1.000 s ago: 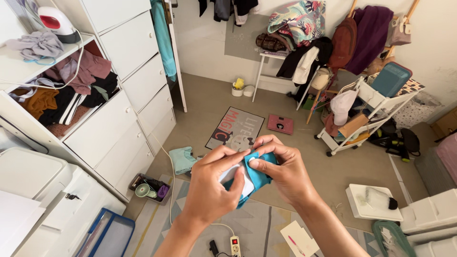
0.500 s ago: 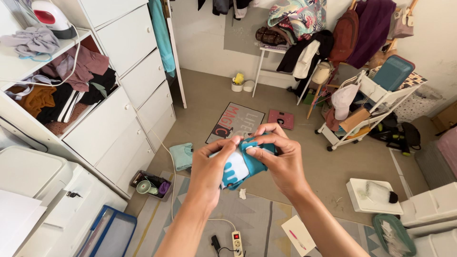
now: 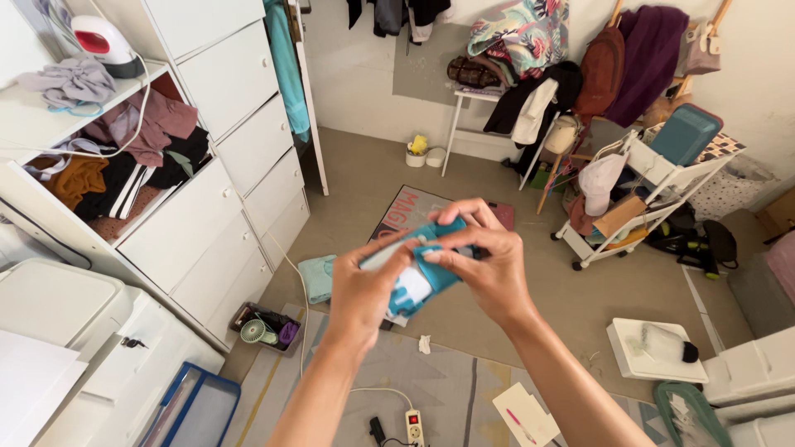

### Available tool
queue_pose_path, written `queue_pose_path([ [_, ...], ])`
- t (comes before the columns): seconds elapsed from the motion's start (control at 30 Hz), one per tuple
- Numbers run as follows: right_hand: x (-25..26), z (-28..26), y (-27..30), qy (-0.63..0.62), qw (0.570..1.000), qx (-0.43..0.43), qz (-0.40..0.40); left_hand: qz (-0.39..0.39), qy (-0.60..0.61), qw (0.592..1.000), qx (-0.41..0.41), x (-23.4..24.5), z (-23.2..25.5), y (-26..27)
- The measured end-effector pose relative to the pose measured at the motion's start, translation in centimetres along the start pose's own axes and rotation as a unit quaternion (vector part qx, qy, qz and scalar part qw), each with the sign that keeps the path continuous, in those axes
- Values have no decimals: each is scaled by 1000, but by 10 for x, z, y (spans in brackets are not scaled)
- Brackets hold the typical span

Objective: The person packs items into pouches and a basket, unfolds a black trash bag, empties a small trash bin into it, and collects discarded tissues from the floor into the bag.

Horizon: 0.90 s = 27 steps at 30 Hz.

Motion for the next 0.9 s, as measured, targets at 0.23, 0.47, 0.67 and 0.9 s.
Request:
queue_pose_path([
  [0.23,-2,-5,-37,-36,999,-24,12,-64,-97,978,-174,-22,55,-8],
  [0.47,-6,-7,-40,-101,994,-26,13,-103,-142,959,-223,-27,72,2],
  [0.67,-11,-3,-34,-138,988,-73,11,-93,-192,938,-273,-29,77,18],
  [0.9,-11,-12,-23,-167,968,-188,28,-60,-251,932,-254,-28,72,24],
])
Point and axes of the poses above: each hand's wrist, its own y-axis away from the middle knuckle, its own x-axis out of the back of the hand, z = x × y, the point moved 6 cm from there along -y, towards the middle knuckle, and after that the axes turned 10 degrees about y, right-handed, at the moved point
